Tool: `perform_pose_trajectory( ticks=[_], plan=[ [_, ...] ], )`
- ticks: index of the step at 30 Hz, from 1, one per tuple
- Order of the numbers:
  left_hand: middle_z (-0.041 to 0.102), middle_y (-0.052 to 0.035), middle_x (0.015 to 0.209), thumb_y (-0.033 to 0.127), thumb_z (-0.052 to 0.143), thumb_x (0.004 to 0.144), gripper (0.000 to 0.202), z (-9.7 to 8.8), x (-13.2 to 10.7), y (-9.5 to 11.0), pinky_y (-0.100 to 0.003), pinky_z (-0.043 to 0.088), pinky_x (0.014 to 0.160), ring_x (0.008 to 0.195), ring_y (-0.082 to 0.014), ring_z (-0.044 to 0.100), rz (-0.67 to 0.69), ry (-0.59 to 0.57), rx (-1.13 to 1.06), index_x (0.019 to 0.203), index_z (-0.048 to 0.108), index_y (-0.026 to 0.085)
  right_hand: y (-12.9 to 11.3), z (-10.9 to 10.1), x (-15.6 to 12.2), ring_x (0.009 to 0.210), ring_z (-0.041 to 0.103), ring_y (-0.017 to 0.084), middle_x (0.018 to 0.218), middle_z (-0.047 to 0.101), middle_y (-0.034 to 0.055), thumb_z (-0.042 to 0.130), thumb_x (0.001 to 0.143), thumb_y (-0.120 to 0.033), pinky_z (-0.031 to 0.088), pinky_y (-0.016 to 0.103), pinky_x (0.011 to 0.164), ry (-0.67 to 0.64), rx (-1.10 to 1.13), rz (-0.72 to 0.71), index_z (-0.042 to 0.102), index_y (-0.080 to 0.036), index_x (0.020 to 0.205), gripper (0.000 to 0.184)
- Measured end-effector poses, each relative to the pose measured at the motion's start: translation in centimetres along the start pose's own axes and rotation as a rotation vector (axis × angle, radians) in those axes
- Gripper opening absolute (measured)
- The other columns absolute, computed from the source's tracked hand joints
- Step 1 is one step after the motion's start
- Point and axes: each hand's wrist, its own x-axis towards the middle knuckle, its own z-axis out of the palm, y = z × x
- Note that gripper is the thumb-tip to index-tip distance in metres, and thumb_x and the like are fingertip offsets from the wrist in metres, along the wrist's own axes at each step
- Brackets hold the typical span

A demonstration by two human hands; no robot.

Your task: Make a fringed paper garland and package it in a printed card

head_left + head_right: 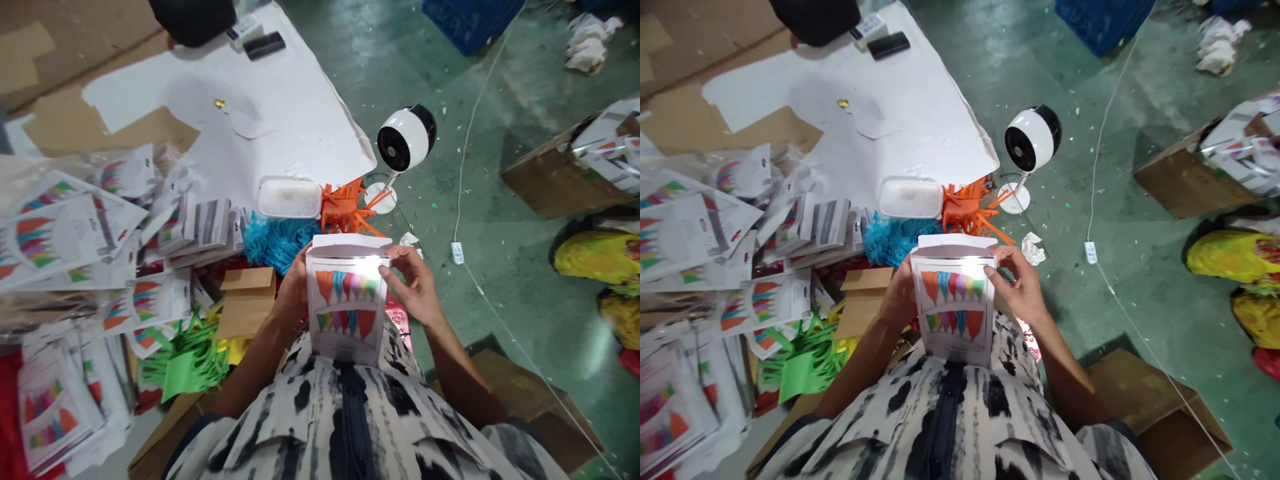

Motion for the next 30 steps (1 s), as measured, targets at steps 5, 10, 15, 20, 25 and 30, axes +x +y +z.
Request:
perform_pose_trajectory(
  ticks=[5, 10, 15, 20, 25, 30],
  plan=[
    [0.083, -0.0036, 0.109, 0.047, 0.092, 0.077, 0.07, -0.8, 0.1, -0.6, -0.026, 0.06, 0.071, 0.083, -0.0188, 0.077, 0.036, 0.131, -0.062, 0.139, 0.065, 0.026, 0.7, -0.6, 0.6, 0.097, 0.064, 0.018, 0.113, 0.067, 0.0031, 0.076, 0.094, -0.041, 0.058, 0.035, 0.093, -0.087, 0.001, 0.033, 0.068, -0.028, 0.118, 0.028],
    [0.081, -0.0055, 0.113, 0.047, 0.084, 0.087, 0.077, -0.8, -0.2, -0.9, -0.025, 0.059, 0.077, 0.09, -0.019, 0.077, 0.21, 0.19, 0.114, 0.154, 0.051, 0.028, 2.3, -0.5, 2.0, 0.095, 0.067, 0.016, 0.115, 0.071, 0.0023, 0.078, 0.093, -0.039, 0.058, 0.032, 0.09, -0.167, 0.049, 0.091, 0.071, -0.029, 0.118, 0.028],
    [0.079, -0.0059, 0.11, 0.046, 0.082, 0.088, 0.053, -2.1, 0.5, -1.9, -0.023, 0.057, 0.069, 0.078, -0.0162, 0.074, 0.239, 0.187, 0.194, 0.133, 0.061, 0.026, 5.3, -0.6, 5.0, 0.093, 0.071, 0.018, 0.119, 0.072, 0.0062, 0.079, 0.092, -0.042, 0.062, 0.032, 0.082, -0.313, 0.064, 0.145, 0.072, -0.027, 0.119, 0.032],
    [0.074, -0.001, 0.091, 0.039, 0.078, 0.092, 0.032, -3.7, 1.0, -5.5, -0.019, 0.048, 0.061, 0.068, -0.0117, 0.066, 0.242, 0.245, 0.282, 0.119, 0.069, 0.024, 8.5, -1.5, 7.2, 0.094, 0.074, 0.019, 0.113, 0.075, 0.0071, 0.08, 0.091, -0.037, 0.065, 0.032, 0.084, -0.444, 0.008, 0.127, 0.071, -0.026, 0.117, 0.03],
    [0.075, -0.0023, 0.094, 0.036, 0.08, 0.091, 0.018, -3.2, 1.1, -10.0, -0.021, 0.051, 0.066, 0.078, -0.0143, 0.068, 0.309, 0.412, 0.286, 0.102, 0.078, 0.023, 11.0, -2.4, 7.4, 0.093, 0.075, 0.019, 0.109, 0.075, 0.0067, 0.078, 0.094, -0.03, 0.067, 0.032, 0.084, -0.505, -0.097, 0.071, 0.073, -0.026, 0.117, 0.024],
    [0.078, -0.0072, 0.122, 0.028, 0.08, 0.091, 0.005, -2.2, 1.5, -12.3, -0.029, 0.06, 0.088, 0.115, -0.0248, 0.073, 0.362, 0.494, 0.172, 0.09, 0.08, 0.023, 12.7, -2.8, 7.1, 0.114, 0.072, 0.025, 0.127, 0.072, 0.0112, 0.076, 0.094, -0.024, 0.066, 0.035, 0.085, -0.528, -0.175, -0.045, 0.075, -0.026, 0.11, 0.016]
  ],
)
